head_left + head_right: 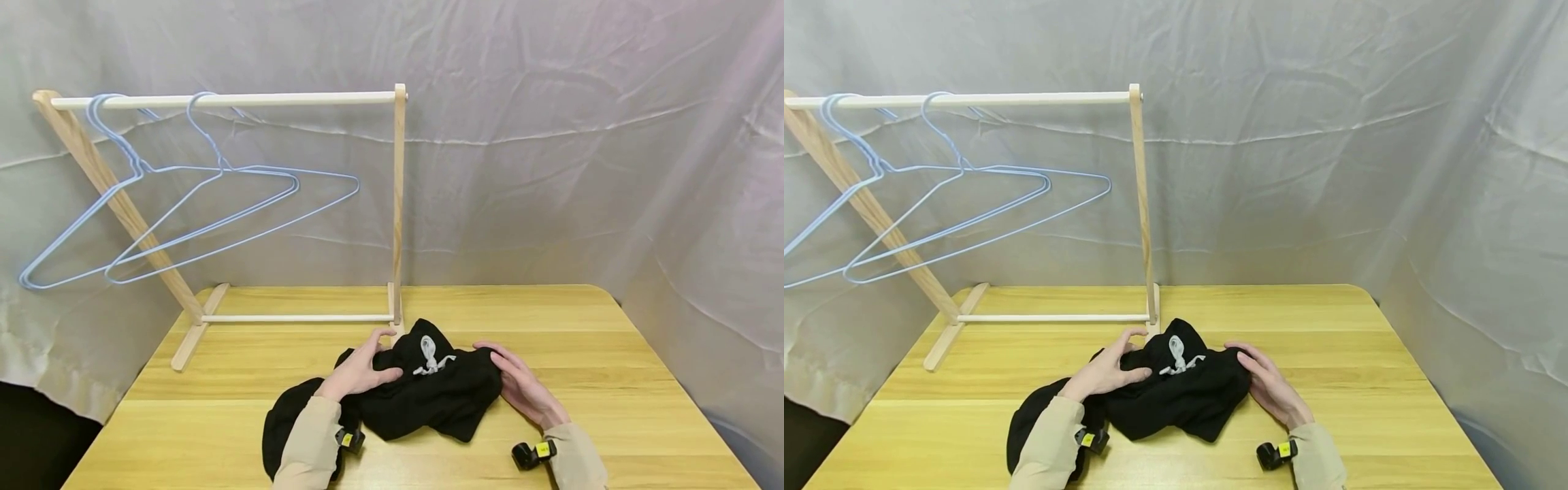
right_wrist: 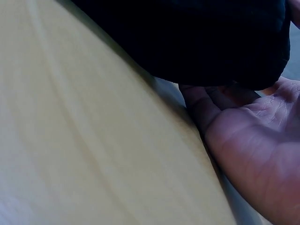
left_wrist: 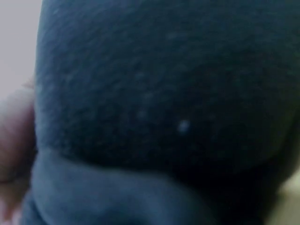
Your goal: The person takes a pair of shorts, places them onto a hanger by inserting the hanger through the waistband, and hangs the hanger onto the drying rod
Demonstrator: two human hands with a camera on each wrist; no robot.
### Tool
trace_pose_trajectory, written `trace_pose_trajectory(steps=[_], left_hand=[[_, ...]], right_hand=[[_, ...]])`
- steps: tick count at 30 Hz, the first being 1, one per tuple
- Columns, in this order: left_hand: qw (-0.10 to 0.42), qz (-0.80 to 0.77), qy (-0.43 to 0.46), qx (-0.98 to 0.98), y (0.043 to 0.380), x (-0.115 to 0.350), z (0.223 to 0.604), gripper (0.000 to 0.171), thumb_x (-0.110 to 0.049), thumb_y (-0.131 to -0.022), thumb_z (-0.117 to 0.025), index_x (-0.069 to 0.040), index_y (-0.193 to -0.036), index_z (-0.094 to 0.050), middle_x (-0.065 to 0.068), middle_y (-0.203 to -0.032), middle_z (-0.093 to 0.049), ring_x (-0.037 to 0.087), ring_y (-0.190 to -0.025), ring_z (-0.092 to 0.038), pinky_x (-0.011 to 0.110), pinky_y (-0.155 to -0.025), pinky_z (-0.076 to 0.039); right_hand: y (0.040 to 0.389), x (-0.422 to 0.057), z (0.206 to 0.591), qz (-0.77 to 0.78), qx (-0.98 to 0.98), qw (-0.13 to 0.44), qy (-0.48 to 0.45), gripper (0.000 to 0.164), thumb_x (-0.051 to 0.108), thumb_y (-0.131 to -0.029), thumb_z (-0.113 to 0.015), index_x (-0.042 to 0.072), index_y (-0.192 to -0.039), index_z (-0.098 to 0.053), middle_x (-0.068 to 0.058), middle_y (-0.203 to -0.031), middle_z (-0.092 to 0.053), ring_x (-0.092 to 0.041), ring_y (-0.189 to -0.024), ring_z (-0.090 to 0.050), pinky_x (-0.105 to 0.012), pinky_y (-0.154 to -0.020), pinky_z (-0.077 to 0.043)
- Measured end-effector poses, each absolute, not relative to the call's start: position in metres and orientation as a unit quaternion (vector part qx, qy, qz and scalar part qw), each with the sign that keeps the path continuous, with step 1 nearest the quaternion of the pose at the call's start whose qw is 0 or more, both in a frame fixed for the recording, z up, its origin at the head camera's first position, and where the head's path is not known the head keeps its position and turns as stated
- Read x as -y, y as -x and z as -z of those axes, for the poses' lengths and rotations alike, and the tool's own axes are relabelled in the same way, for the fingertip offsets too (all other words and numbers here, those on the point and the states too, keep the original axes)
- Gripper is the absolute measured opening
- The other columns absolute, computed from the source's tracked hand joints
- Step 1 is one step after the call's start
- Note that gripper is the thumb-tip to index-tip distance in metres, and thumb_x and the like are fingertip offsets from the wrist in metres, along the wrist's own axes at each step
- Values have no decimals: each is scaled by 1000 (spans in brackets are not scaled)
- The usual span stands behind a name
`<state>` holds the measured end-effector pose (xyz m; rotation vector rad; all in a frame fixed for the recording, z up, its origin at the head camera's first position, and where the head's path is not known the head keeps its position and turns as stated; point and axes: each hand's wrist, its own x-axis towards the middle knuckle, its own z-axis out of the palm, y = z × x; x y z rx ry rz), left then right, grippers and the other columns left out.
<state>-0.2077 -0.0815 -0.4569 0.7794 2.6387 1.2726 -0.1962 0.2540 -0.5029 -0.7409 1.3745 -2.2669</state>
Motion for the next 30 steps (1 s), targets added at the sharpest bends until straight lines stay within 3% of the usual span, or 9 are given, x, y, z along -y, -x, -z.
trace_pose_trajectory(steps=[3, 7, 16, 22, 26, 30], left_hand=[[74, -409, -267, -870, 208, 84, 456, 77, -29, -81, -74, -13, -145, -36, 16, -118, -57, 31, -109, -53, 54, -93, -41], [82, -410, -294, -860, 209, 85, 456, 80, -24, -76, -77, -14, -146, -38, 15, -118, -55, 28, -109, -50, 53, -94, -41], [70, -433, -291, -850, 210, 84, 456, 68, -19, -70, -81, -19, -130, -47, 9, -110, -57, 25, -103, -54, 48, -89, -43], [93, -463, -266, -841, 209, 86, 455, 65, -31, -75, -79, -24, -129, -43, 8, -117, -54, 25, -111, -51, 51, -92, -41], [102, -490, -238, -833, 208, 85, 453, 48, -42, -78, -75, -23, -113, -49, 0, -116, -55, 24, -115, -49, 50, -94, -41], [88, -497, -223, -834, 209, 83, 454, 38, -46, -77, -74, -21, -97, -54, -6, -104, -61, 19, -105, -55, 44, -87, -46]], right_hand=[[196, -254, 503, 812, -483, 199, 261, 42, 6, -107, -22, -14, -144, -20, -13, -135, -51, -26, -120, -51, -34, -96, -48], [195, -254, 504, 813, -479, 202, 261, 41, 6, -107, -22, -12, -144, -23, -14, -134, -51, -27, -120, -52, -35, -96, -47], [196, -256, 502, 812, -482, 206, 259, 42, 6, -107, -22, -12, -145, -21, -13, -135, -51, -27, -119, -52, -34, -96, -48], [197, -256, 502, 814, -473, 209, 266, 41, 5, -107, -21, -11, -145, -21, -14, -135, -51, -27, -120, -52, -34, -96, -48], [196, -256, 502, 813, -479, 206, 260, 42, 5, -107, -21, -12, -145, -20, -14, -135, -51, -27, -119, -52, -34, -95, -48], [196, -255, 502, 809, -492, 200, 252, 43, 6, -107, -22, -13, -145, -19, -14, -135, -49, -26, -119, -52, -33, -95, -48]])
